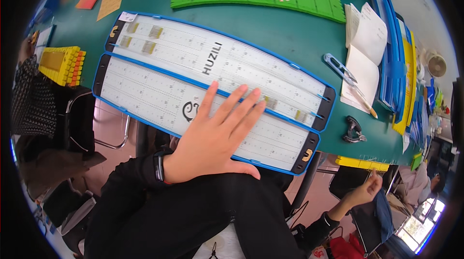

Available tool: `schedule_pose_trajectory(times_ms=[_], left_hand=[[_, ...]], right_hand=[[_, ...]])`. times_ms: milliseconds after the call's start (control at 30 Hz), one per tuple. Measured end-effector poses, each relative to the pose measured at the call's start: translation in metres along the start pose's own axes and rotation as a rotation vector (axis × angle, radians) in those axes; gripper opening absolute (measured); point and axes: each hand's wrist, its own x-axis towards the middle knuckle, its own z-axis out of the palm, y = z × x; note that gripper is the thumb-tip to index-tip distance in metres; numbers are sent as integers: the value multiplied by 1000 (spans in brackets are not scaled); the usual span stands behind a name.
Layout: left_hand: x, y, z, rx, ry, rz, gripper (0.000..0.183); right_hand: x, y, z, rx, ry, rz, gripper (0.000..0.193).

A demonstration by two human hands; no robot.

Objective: The recorder is seen assembling small electronic components onto a larger blue-framed board, using tweezers and pliers.

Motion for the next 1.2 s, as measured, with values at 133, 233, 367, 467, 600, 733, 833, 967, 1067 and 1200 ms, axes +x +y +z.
schedule_pose_trajectory(times_ms=[133, 233, 367, 467, 600, 733, 833, 967, 1067, 1200], left_hand=[[0, 2, -7, -302, 29, 92, 94], [1, 16, -6, -706, -110, 332, 74], [-1, 34, 11, -1189, -252, 768, 28], [-6, 25, -17, -1392, -262, 759, 16], [-32, -17, -47, -1703, -425, 185, 15], [-55, -48, -57, -1382, 455, -342, 26], [-59, -69, -60, -1202, 601, -505, 25], [-52, -75, -63, -991, 592, -585, 19], [-45, -73, -59, -925, 622, -618, 13], [-38, -60, -46, -886, 463, -402, 10]], right_hand=[[-11, -112, 14, -87, -405, -387, 14], [-36, -206, 41, 154, -934, -773, 10], [-34, -285, 88, 487, -1365, -851, 15], [1, -296, 108, 658, -1233, -789, 9], [53, -254, 139, 723, -876, -554, 20], [66, -246, 197, 742, -667, -32, 19], [70, -230, 226, 780, -907, 93, 19], [60, -239, 253, 349, -1141, 135, 17], [28, -264, 255, -208, -1047, -362, 14], [-32, -328, 225, 262, -1121, -1153, 16]])
